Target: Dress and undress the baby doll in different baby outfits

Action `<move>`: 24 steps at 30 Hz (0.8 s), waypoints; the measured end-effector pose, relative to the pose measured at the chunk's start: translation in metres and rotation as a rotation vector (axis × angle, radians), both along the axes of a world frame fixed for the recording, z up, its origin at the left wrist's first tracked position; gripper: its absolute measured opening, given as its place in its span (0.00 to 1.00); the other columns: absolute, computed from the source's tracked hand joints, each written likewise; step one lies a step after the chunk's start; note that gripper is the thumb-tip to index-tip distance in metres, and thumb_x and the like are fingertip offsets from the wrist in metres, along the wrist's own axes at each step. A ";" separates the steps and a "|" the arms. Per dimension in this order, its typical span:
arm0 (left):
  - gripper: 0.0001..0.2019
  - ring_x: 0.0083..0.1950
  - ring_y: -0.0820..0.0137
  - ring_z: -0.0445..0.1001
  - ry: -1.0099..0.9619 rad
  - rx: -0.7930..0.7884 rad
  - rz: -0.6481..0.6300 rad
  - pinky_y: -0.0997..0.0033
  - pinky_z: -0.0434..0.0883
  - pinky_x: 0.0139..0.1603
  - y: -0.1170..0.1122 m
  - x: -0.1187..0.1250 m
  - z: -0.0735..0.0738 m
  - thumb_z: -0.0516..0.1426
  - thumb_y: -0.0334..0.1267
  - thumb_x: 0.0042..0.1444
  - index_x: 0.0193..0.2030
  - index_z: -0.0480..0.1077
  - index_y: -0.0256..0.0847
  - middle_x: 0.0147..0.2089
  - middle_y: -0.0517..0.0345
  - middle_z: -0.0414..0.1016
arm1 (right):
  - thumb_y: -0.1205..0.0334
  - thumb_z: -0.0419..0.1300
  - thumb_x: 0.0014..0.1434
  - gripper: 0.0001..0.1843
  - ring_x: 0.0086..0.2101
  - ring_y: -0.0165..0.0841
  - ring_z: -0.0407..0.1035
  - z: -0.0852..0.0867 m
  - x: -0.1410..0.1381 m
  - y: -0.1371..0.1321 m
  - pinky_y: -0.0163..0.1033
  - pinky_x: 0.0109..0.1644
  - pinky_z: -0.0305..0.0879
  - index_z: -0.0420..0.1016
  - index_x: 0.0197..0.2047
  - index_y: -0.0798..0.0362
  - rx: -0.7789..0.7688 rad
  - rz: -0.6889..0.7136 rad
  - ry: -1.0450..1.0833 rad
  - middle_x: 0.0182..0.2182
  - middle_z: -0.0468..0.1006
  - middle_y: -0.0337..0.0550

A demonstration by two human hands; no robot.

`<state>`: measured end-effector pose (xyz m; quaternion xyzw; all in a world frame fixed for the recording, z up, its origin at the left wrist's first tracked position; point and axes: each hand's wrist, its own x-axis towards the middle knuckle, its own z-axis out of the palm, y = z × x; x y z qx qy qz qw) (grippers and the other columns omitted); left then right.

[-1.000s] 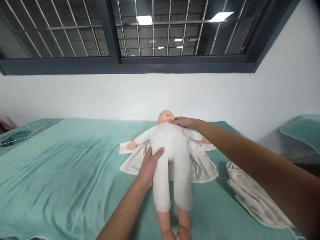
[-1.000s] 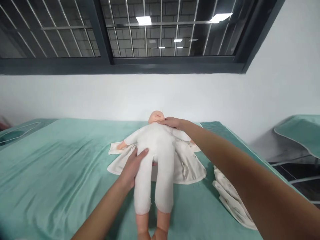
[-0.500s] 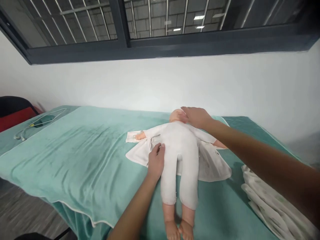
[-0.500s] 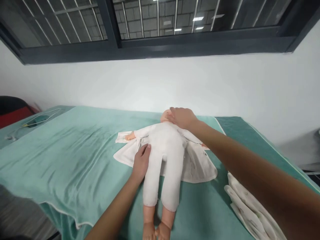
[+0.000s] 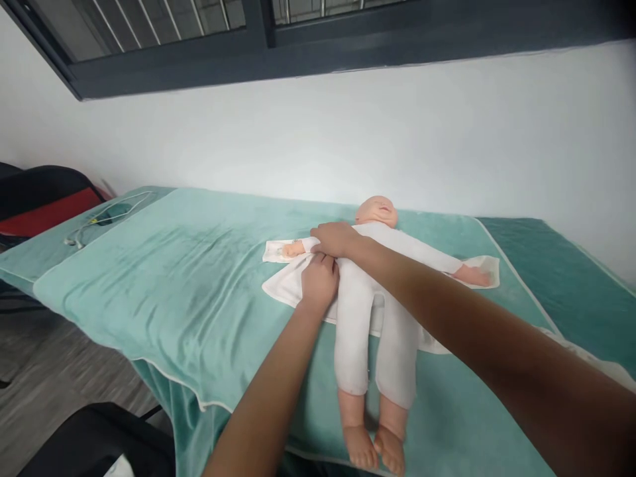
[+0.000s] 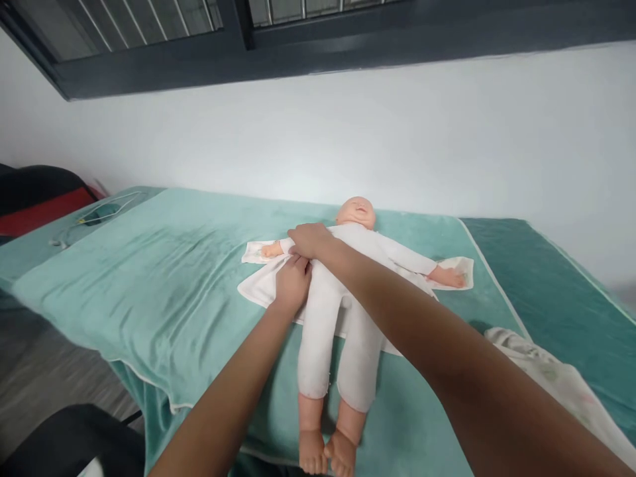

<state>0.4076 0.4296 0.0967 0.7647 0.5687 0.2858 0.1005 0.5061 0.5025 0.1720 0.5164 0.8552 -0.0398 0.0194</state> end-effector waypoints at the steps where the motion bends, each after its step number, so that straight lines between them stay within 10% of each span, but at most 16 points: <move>1: 0.15 0.52 0.58 0.70 0.024 0.056 0.004 0.58 0.67 0.52 0.001 -0.002 0.001 0.46 0.34 0.65 0.47 0.74 0.39 0.50 0.44 0.75 | 0.49 0.52 0.65 0.19 0.44 0.46 0.72 0.003 0.005 -0.003 0.44 0.43 0.62 0.72 0.50 0.52 0.022 -0.006 0.017 0.46 0.77 0.54; 11: 0.10 0.52 0.52 0.69 -0.025 0.057 0.365 0.54 0.65 0.50 0.044 -0.037 -0.010 0.53 0.40 0.62 0.42 0.73 0.40 0.47 0.43 0.75 | 0.40 0.49 0.65 0.24 0.44 0.41 0.70 0.010 0.035 -0.031 0.40 0.41 0.59 0.73 0.51 0.47 0.130 -0.048 0.237 0.45 0.77 0.47; 18: 0.06 0.37 0.69 0.71 -0.609 0.038 0.353 0.70 0.65 0.38 0.048 -0.049 -0.014 0.52 0.34 0.58 0.33 0.69 0.41 0.36 0.58 0.77 | 0.32 0.43 0.64 0.34 0.37 0.40 0.72 0.014 0.031 -0.037 0.40 0.37 0.57 0.78 0.37 0.50 0.146 -0.089 0.090 0.38 0.80 0.49; 24: 0.11 0.36 0.71 0.70 -0.665 0.111 0.374 0.71 0.66 0.39 0.040 -0.046 -0.009 0.54 0.43 0.62 0.32 0.68 0.40 0.33 0.58 0.73 | 0.38 0.49 0.64 0.29 0.42 0.45 0.73 0.010 0.031 -0.031 0.45 0.44 0.59 0.79 0.38 0.54 0.123 -0.111 -0.022 0.40 0.80 0.54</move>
